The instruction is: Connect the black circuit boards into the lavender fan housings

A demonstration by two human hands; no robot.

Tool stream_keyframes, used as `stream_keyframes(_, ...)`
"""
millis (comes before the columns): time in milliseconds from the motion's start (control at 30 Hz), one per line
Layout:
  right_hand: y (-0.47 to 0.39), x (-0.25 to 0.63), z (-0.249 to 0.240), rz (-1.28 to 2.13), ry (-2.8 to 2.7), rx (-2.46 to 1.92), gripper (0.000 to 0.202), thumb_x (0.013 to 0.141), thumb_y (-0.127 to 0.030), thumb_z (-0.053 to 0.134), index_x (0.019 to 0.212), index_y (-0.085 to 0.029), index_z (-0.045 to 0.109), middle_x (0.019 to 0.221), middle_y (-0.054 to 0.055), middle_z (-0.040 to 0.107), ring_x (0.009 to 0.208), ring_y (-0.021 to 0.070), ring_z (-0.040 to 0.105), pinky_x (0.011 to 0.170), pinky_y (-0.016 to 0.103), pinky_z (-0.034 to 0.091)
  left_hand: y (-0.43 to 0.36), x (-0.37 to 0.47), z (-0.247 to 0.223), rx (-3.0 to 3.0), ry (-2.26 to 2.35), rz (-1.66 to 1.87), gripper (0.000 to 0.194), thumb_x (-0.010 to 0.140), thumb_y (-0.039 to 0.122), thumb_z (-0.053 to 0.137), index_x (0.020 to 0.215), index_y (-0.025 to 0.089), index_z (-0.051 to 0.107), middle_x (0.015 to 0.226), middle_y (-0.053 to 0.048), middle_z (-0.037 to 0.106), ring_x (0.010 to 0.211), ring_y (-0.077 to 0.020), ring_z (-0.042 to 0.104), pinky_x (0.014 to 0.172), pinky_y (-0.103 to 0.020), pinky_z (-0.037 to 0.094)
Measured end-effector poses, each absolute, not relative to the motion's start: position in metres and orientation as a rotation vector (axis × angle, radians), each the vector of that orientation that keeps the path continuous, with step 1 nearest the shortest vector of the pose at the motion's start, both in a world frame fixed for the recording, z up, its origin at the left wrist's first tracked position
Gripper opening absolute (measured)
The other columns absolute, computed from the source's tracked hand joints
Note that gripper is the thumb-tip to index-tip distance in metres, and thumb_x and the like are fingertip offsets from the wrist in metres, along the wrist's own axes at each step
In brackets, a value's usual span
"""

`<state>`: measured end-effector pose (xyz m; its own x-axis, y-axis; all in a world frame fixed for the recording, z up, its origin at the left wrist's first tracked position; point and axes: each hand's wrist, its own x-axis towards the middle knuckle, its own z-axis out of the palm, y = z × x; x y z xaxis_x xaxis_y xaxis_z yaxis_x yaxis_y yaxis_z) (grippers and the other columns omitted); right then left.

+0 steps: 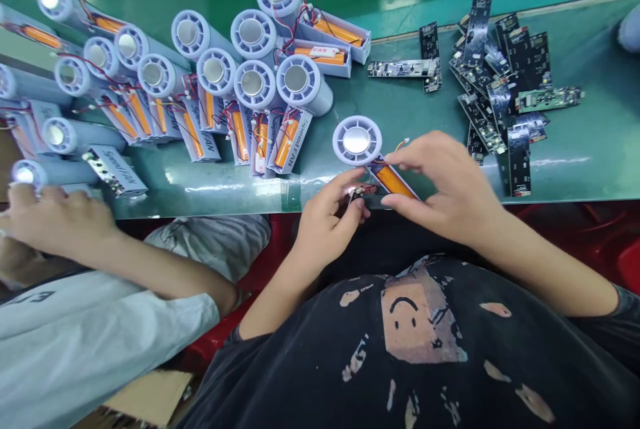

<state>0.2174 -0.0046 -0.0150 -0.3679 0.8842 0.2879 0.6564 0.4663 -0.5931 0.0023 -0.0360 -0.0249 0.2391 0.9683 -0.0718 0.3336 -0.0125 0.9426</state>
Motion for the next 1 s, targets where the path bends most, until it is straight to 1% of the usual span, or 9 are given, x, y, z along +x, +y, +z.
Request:
stream_keyframes(67, 0.001, 0.244, -0.016, 0.355, -2.105, -1.371, 0.026, 0.092, -0.041, 0.062, 0.110, -0.024, 0.067, 0.095, 0.007, 0.067, 0.090, 0.0241, 0.060, 0.081, 0.040, 0.043, -0.037, 0.000, -0.031, 1.385, 1.193, 0.875, 0.034, 0.093, 0.021, 0.061, 0.127, 0.019, 0.059, 0.104, -0.005, 0.074, 0.068, -0.0083, 0.068, 0.061, -0.020, 0.059)
stream_keyframes(167, 0.009, 0.279, -0.021, 0.048, -2.040, -1.575, 0.022, 0.090, -0.040, 0.064, 0.102, -0.022, 0.070, 0.093, 0.013, 0.068, 0.091, 0.0272, 0.061, 0.078, 0.041, 0.044, -0.035, -0.002, -0.038, 1.257, 1.077, 0.910, 0.032, 0.091, 0.028, 0.068, 0.121, 0.019, 0.061, 0.106, -0.007, 0.074, 0.073, -0.0089, 0.070, 0.064, -0.020, 0.061)
stream_keyframes(233, 0.010, 0.286, -0.022, -0.022, -2.037, -1.609, 0.020, 0.090, -0.037, 0.065, 0.099, -0.021, 0.071, 0.092, 0.015, 0.068, 0.091, 0.0284, 0.061, 0.078, 0.042, 0.045, -0.033, -0.001, -0.042, 1.188, 1.008, 0.919, 0.036, 0.089, 0.034, 0.070, 0.121, 0.019, 0.061, 0.107, -0.007, 0.073, 0.074, -0.0095, 0.070, 0.065, -0.021, 0.061)
stream_keyframes(333, 0.002, 0.273, -0.017, 0.120, -2.101, -1.502, 0.016, 0.091, -0.032, 0.062, 0.099, -0.020, 0.071, 0.091, 0.011, 0.070, 0.090, 0.0268, 0.063, 0.079, 0.041, 0.048, -0.031, 0.001, -0.045, 1.099, 0.955, 0.921, 0.039, 0.088, 0.039, 0.071, 0.121, 0.019, 0.062, 0.107, -0.008, 0.074, 0.073, -0.0099, 0.070, 0.064, -0.021, 0.061)
stream_keyframes(533, -0.003, 0.240, -0.011, 0.406, -2.242, -1.447, 0.019, 0.090, -0.030, 0.062, 0.104, -0.020, 0.070, 0.097, 0.007, 0.074, 0.082, 0.0217, 0.065, 0.074, 0.037, 0.049, -0.032, 0.002, -0.045, 1.061, 0.950, 0.940, 0.038, 0.087, 0.037, 0.073, 0.119, 0.020, 0.062, 0.106, -0.007, 0.074, 0.072, -0.0094, 0.069, 0.064, -0.022, 0.061)
stream_keyframes(600, -0.001, 0.237, -0.009, 0.489, -2.268, -1.405, 0.015, 0.092, -0.028, 0.059, 0.099, -0.021, 0.071, 0.092, 0.005, 0.075, 0.080, 0.0204, 0.066, 0.071, 0.035, 0.049, -0.033, 0.002, -0.045, 1.059, 0.943, 0.946, 0.037, 0.087, 0.036, 0.073, 0.119, 0.020, 0.062, 0.105, -0.006, 0.074, 0.072, -0.0095, 0.069, 0.065, -0.022, 0.061)
stream_keyframes(700, -0.001, 0.230, -0.005, 0.507, -2.165, -1.294, 0.018, 0.096, -0.026, 0.055, 0.093, -0.024, 0.072, 0.089, 0.003, 0.076, 0.082, 0.0194, 0.068, 0.071, 0.034, 0.051, -0.034, 0.002, -0.045, 1.050, 0.920, 0.960, 0.037, 0.088, 0.035, 0.073, 0.119, 0.020, 0.062, 0.105, -0.006, 0.073, 0.073, -0.0094, 0.069, 0.065, -0.022, 0.061)
stream_keyframes(833, -0.003, 0.215, -0.005, 0.440, -2.060, -1.143, 0.017, 0.097, -0.024, 0.055, 0.097, -0.026, 0.072, 0.093, 0.002, 0.077, 0.087, 0.0187, 0.071, 0.078, 0.035, 0.054, -0.035, 0.004, -0.044, 1.039, 0.940, 0.930, 0.040, 0.091, 0.039, 0.068, 0.125, 0.022, 0.056, 0.104, -0.005, 0.072, 0.070, -0.0100, 0.069, 0.061, -0.023, 0.061)
stream_keyframes(1000, 0.002, 0.199, -0.015, 0.538, -2.077, -0.821, 0.017, 0.096, -0.018, 0.055, 0.099, -0.023, 0.071, 0.101, 0.003, 0.076, 0.094, 0.0149, 0.070, 0.083, 0.033, 0.054, -0.036, 0.011, -0.041, 1.102, 0.922, 0.999, 0.018, 0.099, 0.037, 0.055, 0.114, 0.028, 0.055, 0.070, 0.007, 0.060, 0.049, -0.0062, 0.059, 0.042, -0.016, 0.048)
